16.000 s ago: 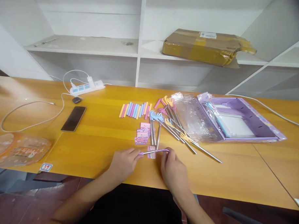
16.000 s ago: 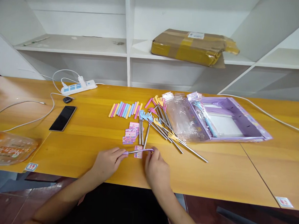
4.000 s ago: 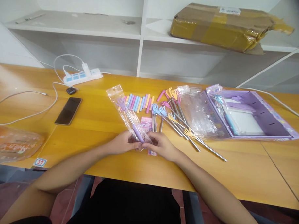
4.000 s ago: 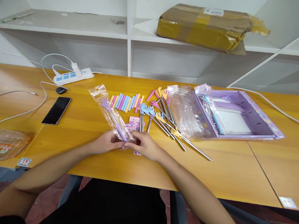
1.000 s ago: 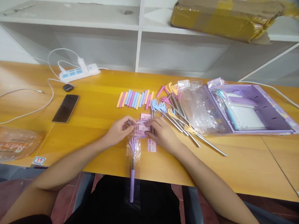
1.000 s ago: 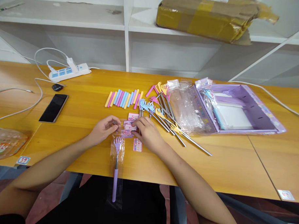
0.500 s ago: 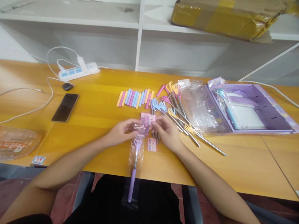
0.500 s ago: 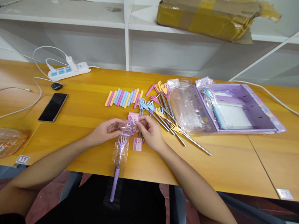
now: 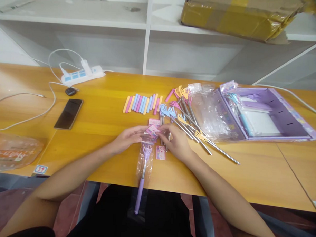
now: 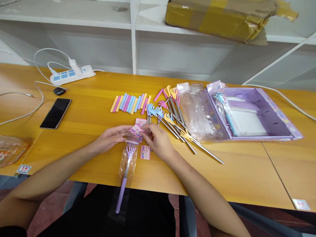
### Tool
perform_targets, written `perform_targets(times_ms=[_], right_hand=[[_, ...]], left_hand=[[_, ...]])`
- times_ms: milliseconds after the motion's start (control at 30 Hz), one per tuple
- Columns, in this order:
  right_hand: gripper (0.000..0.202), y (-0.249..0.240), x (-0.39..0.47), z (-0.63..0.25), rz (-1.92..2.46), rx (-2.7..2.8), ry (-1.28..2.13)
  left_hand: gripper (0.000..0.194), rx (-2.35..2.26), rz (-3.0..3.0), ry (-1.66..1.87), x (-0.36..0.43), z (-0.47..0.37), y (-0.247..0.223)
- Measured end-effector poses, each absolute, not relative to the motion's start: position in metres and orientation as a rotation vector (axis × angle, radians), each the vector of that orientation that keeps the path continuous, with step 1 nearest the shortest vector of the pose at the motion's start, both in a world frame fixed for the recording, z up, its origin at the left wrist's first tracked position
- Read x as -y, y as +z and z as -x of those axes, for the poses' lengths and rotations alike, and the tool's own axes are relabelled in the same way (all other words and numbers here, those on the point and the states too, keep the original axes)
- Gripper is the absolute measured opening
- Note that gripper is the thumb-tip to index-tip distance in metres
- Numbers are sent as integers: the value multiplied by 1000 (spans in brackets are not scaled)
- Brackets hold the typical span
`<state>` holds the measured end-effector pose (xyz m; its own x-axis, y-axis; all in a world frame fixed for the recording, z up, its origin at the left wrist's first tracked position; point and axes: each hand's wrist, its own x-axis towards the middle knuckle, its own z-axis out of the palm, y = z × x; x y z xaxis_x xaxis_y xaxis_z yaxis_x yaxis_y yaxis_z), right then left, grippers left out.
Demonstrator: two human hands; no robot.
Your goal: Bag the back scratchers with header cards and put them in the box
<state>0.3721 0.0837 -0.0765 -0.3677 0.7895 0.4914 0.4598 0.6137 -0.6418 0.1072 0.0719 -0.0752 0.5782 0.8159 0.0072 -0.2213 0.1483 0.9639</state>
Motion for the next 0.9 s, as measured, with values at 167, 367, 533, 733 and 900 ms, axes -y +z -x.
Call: perform_targets(times_ms=[167, 367, 533, 733, 900], right_hand=[[10, -73, -84, -371, 888, 2086, 474], [16, -69, -82, -370, 830, 2121, 525], [21, -66, -79, -370, 768, 2138, 572], [25, -65, -78, -371, 765, 2136, 600], [30, -66, -78, -371, 856, 2091, 553]], left_hand=[[57, -608, -1150, 798, -70, -110, -70], [53, -607, -1145, 794, -69, -111, -67], [51, -606, -1169, 792, -70, -111, -66], [50, -620, -1154, 796, -69, -111, -66], [52, -600, -1140, 801, -69, -110, -65]])
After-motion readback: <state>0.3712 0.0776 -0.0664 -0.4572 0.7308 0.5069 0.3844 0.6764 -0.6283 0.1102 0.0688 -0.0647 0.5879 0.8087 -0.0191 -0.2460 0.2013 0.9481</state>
